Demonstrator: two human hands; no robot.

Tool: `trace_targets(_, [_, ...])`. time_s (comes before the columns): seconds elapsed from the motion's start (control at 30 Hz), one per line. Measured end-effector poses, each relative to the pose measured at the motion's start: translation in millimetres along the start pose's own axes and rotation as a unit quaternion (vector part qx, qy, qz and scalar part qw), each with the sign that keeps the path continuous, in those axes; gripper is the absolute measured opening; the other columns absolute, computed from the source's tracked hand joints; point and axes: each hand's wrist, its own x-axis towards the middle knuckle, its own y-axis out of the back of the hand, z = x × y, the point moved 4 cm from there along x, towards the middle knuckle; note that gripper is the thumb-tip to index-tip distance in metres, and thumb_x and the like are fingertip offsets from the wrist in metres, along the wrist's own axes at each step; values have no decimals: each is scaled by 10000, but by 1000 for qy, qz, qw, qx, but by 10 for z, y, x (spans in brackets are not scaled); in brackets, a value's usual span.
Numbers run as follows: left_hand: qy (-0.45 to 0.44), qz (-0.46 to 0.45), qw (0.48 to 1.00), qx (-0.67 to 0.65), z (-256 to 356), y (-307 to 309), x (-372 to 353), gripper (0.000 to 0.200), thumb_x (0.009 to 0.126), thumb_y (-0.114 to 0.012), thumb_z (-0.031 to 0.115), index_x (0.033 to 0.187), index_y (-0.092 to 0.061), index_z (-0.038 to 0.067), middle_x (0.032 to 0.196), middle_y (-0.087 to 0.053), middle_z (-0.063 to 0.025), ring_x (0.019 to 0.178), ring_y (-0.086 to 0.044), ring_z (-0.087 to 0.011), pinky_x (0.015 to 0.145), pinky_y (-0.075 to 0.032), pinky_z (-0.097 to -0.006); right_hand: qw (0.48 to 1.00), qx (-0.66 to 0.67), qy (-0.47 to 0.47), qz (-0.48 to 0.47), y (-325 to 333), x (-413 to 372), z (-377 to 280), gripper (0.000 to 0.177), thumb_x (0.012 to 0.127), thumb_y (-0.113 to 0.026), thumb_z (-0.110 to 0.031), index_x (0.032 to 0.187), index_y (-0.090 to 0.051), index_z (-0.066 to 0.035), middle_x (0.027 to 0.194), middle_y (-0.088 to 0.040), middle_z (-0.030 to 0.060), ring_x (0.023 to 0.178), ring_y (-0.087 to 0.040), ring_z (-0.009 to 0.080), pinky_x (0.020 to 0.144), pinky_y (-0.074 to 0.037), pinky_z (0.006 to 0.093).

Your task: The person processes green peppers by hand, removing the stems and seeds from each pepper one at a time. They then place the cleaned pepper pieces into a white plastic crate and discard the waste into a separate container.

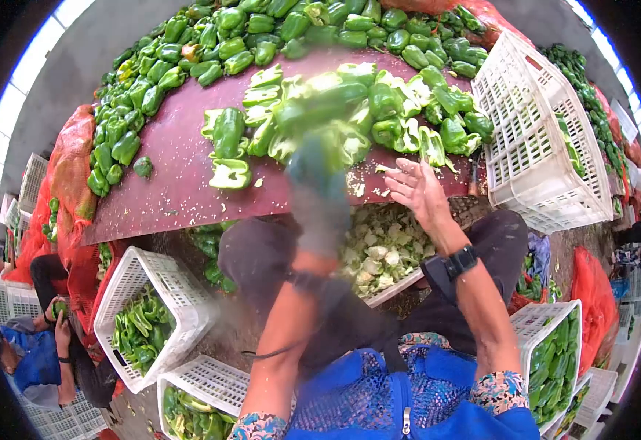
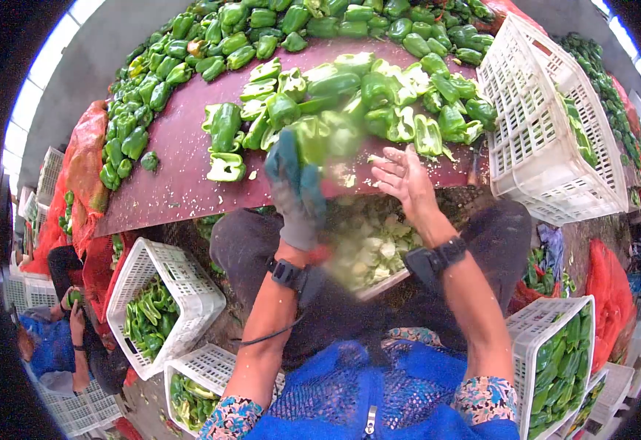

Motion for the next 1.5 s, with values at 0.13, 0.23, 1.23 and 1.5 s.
trace_targets(0.13, [-144, -126, 972, 137, 156, -328, -273, 620, 869, -612, 142, 1455, -416, 88, 1375, -484, -153, 1241, -486, -287, 1035, -407, -356, 990, 137, -18, -4, -547, 56, 175, 642, 1038, -250, -551, 1386, -480, -64, 1379, -535, 142, 1210, -533, 278, 1072, -400, 428])
trace_targets(0.23, [-6, -122, 992, 31, 117, -266, -130, 597, 917, -570, 171, 1476, -389, 65, 1410, -465, -138, 1251, -499, -241, 1023, -429, -352, 977, 187, -99, 6, -830, -36, 75, 589, 1028, -340, -520, 1357, -517, -65, 1344, -563, 124, 1187, -543, 251, 1054, -417, 386])
trace_targets(1.23, [283, 13, 786, -550, -469, -482, -358, 361, 1060, -384, 293, 1350, -426, 82, 1242, -529, -46, 1140, -522, -145, 976, -465, -302, 737, -570, 355, 71, -1195, 69, -59, 230, 825, -620, -207, 766, -594, 14, 695, -638, 210, 647, -627, 390, 591, -491, 463])
trace_targets(1.5, [184, -13, 834, -520, -464, -354, -274, 379, 1059, -325, 357, 1233, -527, 87, 1132, -595, -43, 1038, -574, -134, 897, -490, -281, 893, -411, 164, -83, -1243, 48, -44, 225, 858, -580, -169, 710, -614, -2, 622, -608, 41, 567, -547, 96, 569, -479, 297])
